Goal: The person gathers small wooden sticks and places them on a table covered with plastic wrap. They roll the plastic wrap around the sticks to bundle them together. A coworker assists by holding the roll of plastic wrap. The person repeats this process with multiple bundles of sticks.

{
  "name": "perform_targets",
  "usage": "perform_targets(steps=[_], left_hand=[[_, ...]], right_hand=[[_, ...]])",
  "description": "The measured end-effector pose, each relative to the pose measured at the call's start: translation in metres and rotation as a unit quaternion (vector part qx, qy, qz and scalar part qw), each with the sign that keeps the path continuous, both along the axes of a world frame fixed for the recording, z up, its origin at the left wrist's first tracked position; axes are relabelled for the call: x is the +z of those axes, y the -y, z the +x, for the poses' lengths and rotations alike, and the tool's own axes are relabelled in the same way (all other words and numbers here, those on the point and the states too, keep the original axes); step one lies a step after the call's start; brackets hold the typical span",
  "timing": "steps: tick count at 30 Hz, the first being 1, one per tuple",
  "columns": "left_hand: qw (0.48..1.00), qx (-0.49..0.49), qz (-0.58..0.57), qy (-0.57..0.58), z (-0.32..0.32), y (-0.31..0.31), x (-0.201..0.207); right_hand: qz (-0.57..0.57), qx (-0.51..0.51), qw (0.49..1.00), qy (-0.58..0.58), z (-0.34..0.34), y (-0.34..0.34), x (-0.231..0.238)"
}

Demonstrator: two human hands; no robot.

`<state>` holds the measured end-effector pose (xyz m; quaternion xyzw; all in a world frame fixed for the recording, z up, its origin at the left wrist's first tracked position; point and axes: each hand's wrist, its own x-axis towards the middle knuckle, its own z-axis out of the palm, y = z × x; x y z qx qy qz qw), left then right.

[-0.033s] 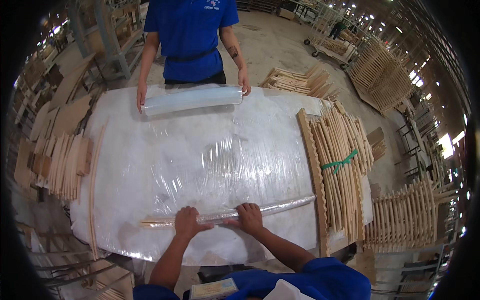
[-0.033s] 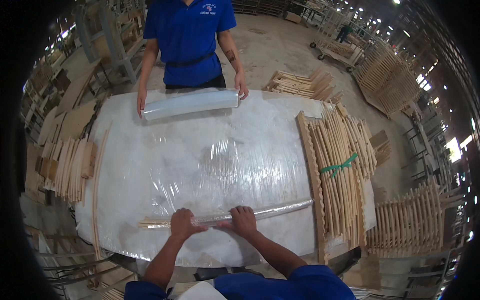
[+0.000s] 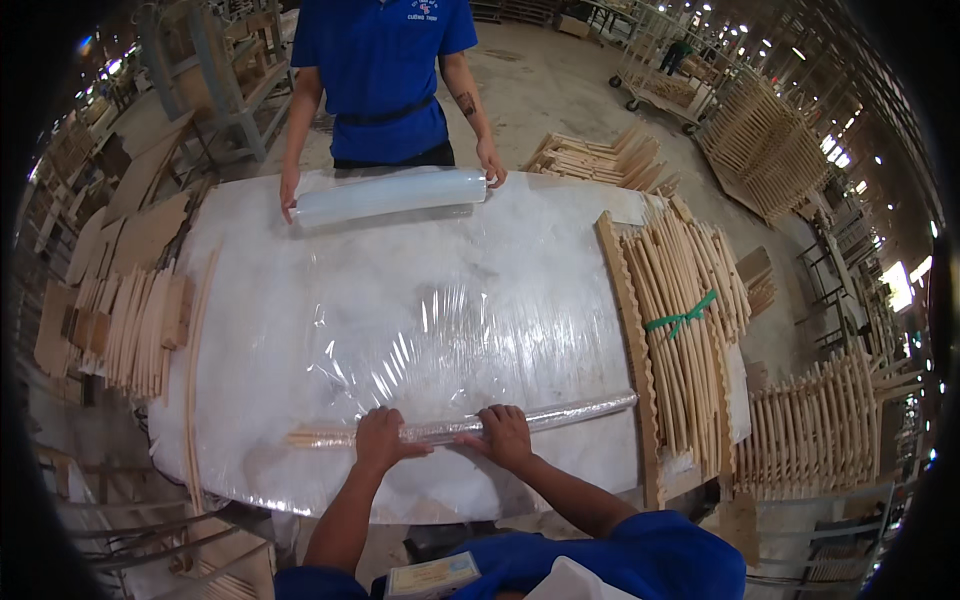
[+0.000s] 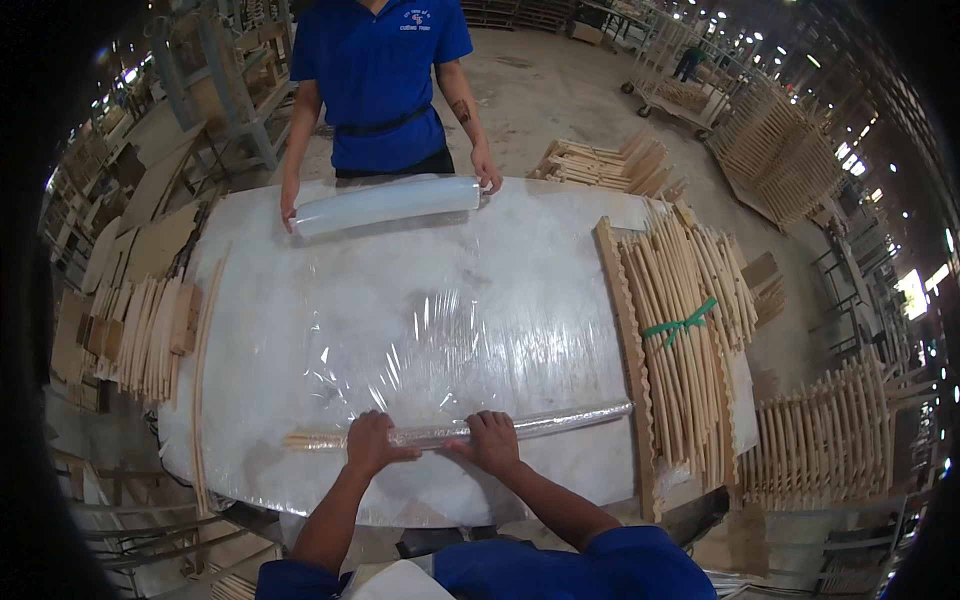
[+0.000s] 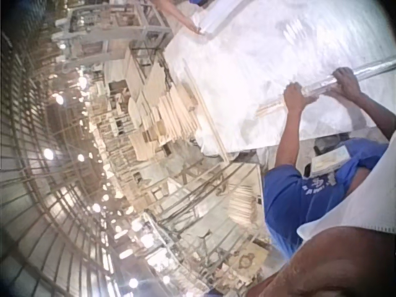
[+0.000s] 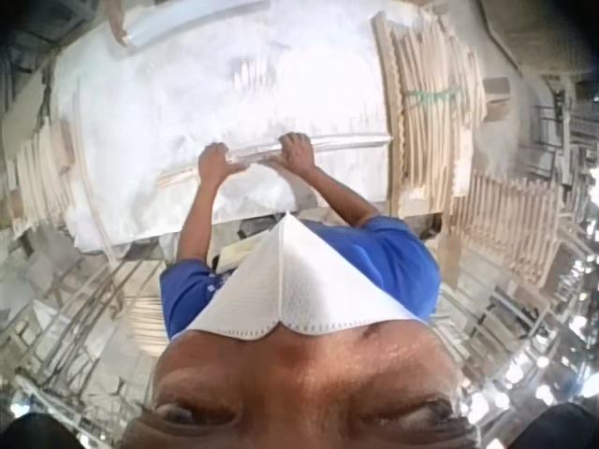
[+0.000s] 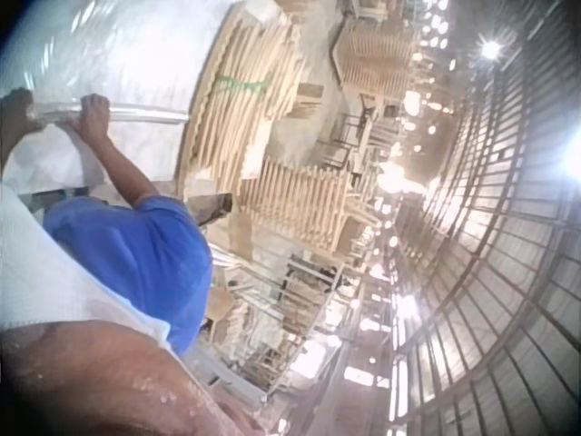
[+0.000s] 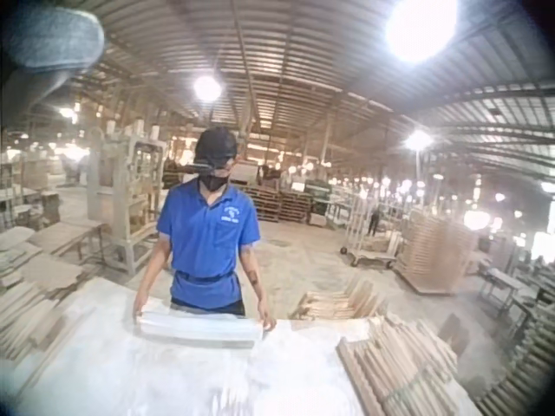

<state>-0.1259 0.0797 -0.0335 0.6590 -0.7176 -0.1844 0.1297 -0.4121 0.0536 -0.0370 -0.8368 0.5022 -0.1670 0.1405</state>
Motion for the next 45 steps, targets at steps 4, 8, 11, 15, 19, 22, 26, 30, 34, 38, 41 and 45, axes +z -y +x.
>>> perform_targets(steps=[4,8,11,15,19,22,26,30,34,38,41,45], left_hand=[[0.995,0.025,-0.057,-0.074,-0.002,0.012,0.013],[0.972,0.122,-0.19,-0.062,0.0,0.007,0.001],[0.965,0.138,-0.214,-0.057,-0.01,0.001,-0.011],[0.963,0.097,-0.251,-0.006,-0.022,0.012,-0.016],[0.981,0.036,-0.188,0.015,0.002,0.053,-0.009],[0.986,0.021,-0.162,0.022,0.007,0.094,-0.003],[1.0,0.002,0.011,-0.012,0.032,0.14,0.005],[0.999,0.0,-0.027,-0.018,0.026,0.135,0.002],[0.999,0.025,0.008,-0.024,0.024,0.104,0.004],[0.998,0.015,0.0,-0.053,0.002,0.043,0.007],[0.996,-0.025,-0.076,-0.029,0.004,0.028,0.007],[0.994,0.016,-0.106,-0.026,0.012,0.049,0.016]], right_hand=[[-0.087,0.046,0.995,-0.016,-0.002,-0.016,-0.011],[-0.023,0.071,0.997,0.025,0.04,-0.025,-0.004],[-0.023,0.059,0.998,-0.004,0.04,0.002,0.001],[0.004,-0.015,0.999,-0.039,0.064,0.084,0.003],[-0.024,-0.022,0.999,-0.008,0.08,0.135,0.002],[-0.152,-0.032,0.979,0.13,0.079,0.177,0.003],[-0.099,-0.027,0.976,0.191,0.079,0.195,0.007],[-0.043,0.002,0.998,0.037,0.022,0.154,0.004],[-0.035,0.033,0.999,0.009,0.018,0.114,0.016],[-0.007,0.045,0.999,-0.011,-0.011,0.063,0.01],[0.018,0.0,0.999,0.036,-0.009,0.024,0.008],[-0.039,0.02,0.999,0.019,0.004,-0.023,-0.004]])
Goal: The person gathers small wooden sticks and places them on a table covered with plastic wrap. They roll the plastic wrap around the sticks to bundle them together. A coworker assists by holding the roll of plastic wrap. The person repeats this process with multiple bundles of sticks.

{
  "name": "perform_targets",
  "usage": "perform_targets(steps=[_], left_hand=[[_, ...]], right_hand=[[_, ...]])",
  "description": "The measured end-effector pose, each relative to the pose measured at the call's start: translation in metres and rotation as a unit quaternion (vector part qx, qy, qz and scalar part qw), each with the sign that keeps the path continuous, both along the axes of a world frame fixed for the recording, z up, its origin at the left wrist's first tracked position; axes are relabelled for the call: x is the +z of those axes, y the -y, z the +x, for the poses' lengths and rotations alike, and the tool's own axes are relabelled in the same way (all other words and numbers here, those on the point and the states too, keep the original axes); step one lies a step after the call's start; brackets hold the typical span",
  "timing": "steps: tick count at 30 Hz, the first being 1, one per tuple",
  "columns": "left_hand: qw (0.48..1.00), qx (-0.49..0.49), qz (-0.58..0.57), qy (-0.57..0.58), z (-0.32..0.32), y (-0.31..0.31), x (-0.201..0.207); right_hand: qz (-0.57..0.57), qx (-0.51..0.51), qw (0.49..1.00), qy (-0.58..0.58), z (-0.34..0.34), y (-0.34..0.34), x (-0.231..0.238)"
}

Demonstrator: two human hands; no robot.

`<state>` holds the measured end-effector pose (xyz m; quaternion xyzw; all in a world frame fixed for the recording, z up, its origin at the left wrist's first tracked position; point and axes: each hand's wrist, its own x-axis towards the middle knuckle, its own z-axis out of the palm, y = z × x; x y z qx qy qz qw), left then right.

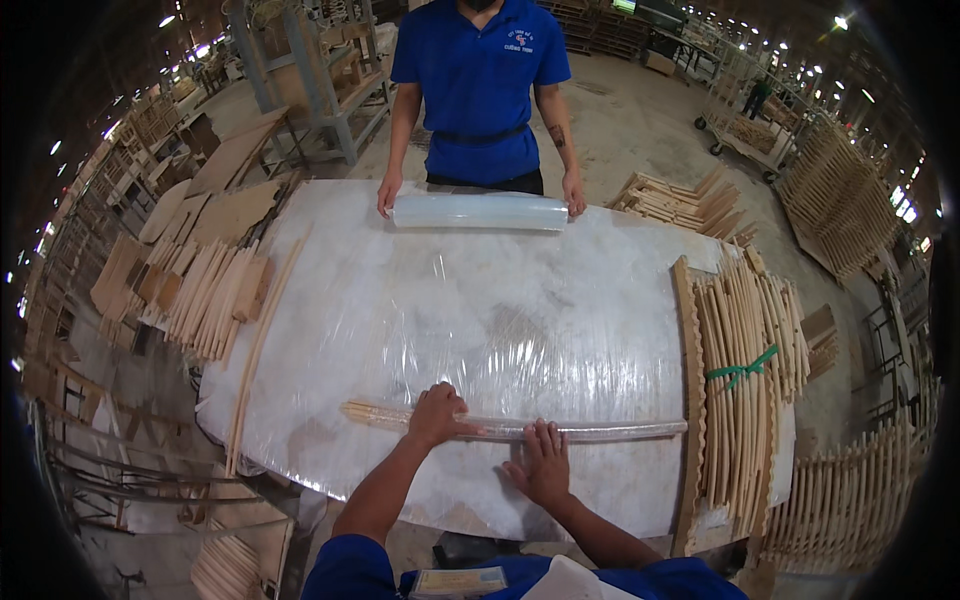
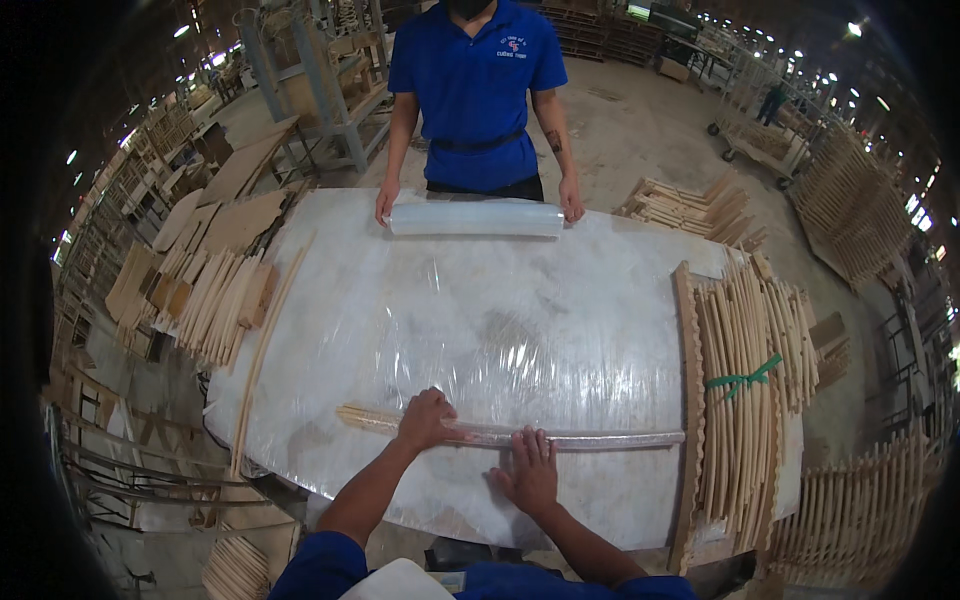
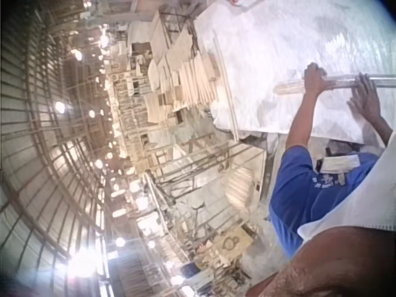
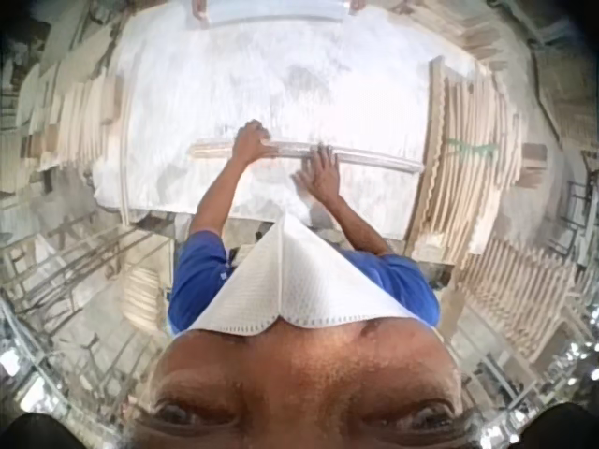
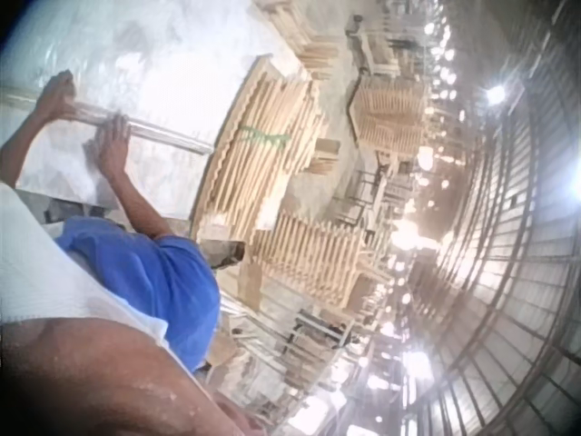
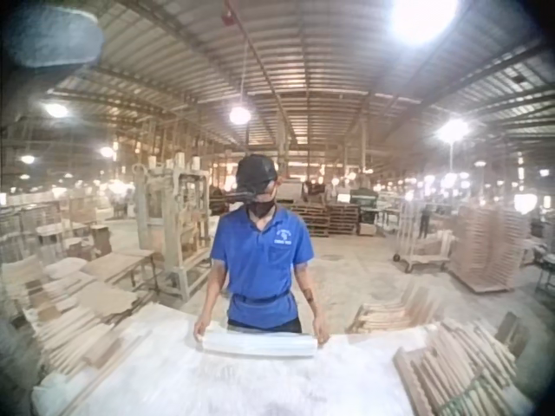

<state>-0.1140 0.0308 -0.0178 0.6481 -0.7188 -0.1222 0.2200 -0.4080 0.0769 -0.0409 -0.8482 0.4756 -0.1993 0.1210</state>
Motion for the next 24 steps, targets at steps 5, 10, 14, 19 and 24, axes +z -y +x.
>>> perform_targets(steps=[5,10,14,19,24], left_hand=[[0.975,0.171,-0.14,0.03,-0.016,0.024,-0.004],[0.984,0.084,-0.152,0.046,-0.022,0.012,-0.018],[0.997,0.046,-0.035,0.05,-0.008,0.056,-0.011],[0.992,0.012,0.032,0.125,-0.011,0.151,0.0],[0.988,0.09,-0.055,0.115,0.032,0.183,-0.017]], right_hand=[[-0.027,-0.014,0.999,0.01,0.02,0.063,-0.001],[-0.025,-0.023,0.998,-0.045,0.037,0.144,0.009],[-0.029,-0.052,0.998,-0.029,0.055,0.204,0.01],[-0.131,-0.037,0.986,0.092,0.039,0.279,0.019],[0.021,0.009,1.0,-0.005,0.043,0.231,0.015]])
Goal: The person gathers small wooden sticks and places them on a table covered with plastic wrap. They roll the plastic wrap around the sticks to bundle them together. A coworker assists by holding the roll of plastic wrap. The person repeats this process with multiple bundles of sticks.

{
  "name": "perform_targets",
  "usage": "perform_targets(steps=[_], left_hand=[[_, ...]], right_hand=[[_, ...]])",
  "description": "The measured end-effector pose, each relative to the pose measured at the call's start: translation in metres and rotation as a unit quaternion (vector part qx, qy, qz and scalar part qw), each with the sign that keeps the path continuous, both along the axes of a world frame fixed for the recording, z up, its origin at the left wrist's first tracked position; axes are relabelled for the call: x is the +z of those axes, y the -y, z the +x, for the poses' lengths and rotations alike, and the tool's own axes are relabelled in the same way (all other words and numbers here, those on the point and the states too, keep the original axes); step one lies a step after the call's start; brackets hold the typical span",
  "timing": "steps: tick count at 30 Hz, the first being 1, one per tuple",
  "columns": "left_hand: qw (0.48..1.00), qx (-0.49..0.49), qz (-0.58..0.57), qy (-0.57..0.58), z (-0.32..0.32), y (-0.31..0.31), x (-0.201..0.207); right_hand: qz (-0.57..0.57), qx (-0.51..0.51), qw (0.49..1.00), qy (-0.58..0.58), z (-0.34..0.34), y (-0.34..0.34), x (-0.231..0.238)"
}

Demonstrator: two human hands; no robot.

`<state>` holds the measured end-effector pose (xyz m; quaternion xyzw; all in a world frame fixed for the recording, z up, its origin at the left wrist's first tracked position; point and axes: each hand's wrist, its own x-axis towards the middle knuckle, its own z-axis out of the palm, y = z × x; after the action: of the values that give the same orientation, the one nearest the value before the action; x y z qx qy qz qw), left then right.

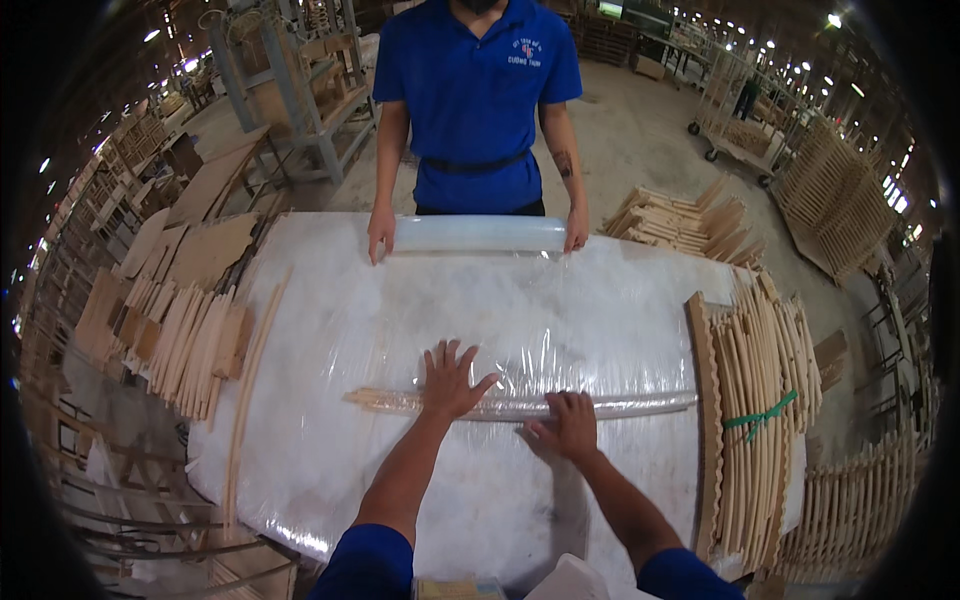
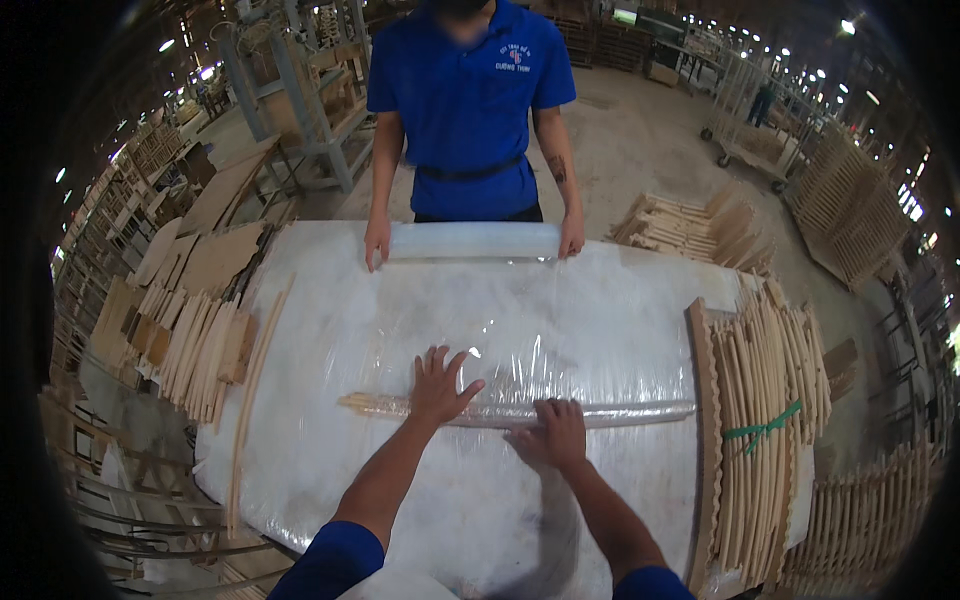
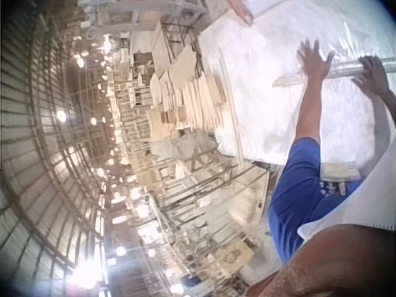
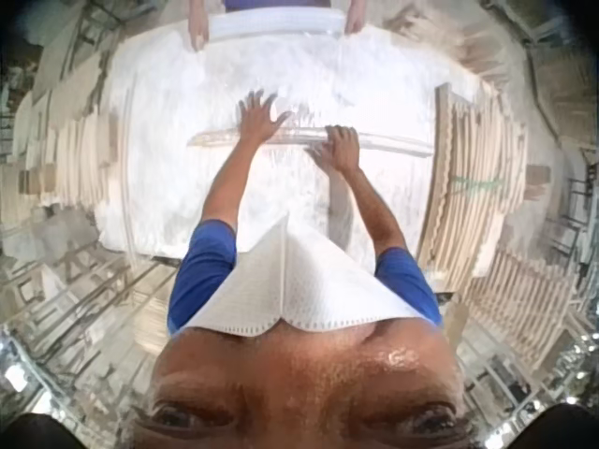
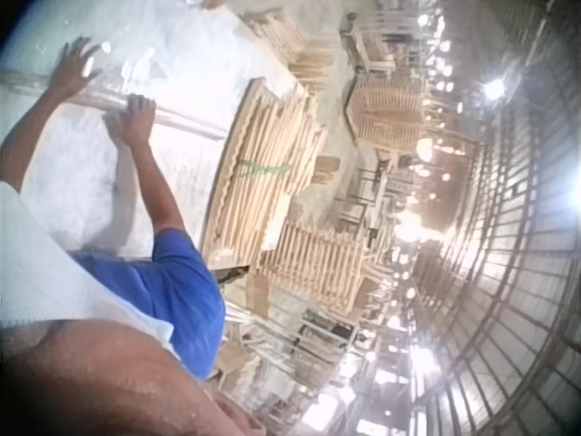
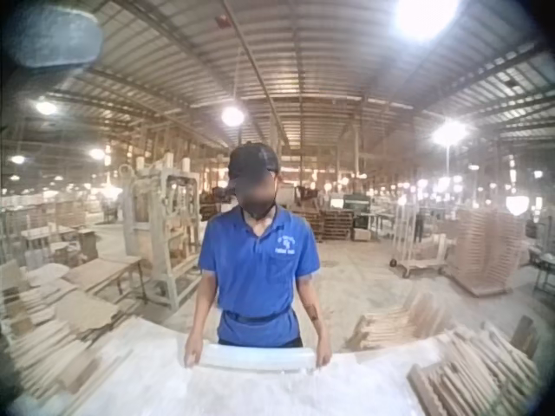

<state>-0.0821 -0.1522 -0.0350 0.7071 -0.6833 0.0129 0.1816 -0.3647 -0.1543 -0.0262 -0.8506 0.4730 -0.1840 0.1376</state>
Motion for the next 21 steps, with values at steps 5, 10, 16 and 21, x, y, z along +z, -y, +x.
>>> perform_targets(steps=[5,10,16,21], left_hand=[[0.994,-0.094,0.002,-0.049,-0.02,-0.024,-0.007],[0.997,-0.079,-0.022,0.005,-0.028,-0.084,0.001],[0.994,-0.063,0.091,-0.022,-0.039,-0.174,0.005],[0.992,-0.067,0.106,-0.025,-0.071,-0.235,0.013]], right_hand=[[-0.092,-0.038,0.995,0.02,-0.015,0.0,-0.007],[-0.086,-0.03,0.996,-0.01,-0.014,-0.054,-0.016],[-0.006,0.033,0.999,-0.043,-0.034,-0.129,-0.01],[-0.032,0.007,0.999,0.035,-0.065,-0.199,-0.022]])
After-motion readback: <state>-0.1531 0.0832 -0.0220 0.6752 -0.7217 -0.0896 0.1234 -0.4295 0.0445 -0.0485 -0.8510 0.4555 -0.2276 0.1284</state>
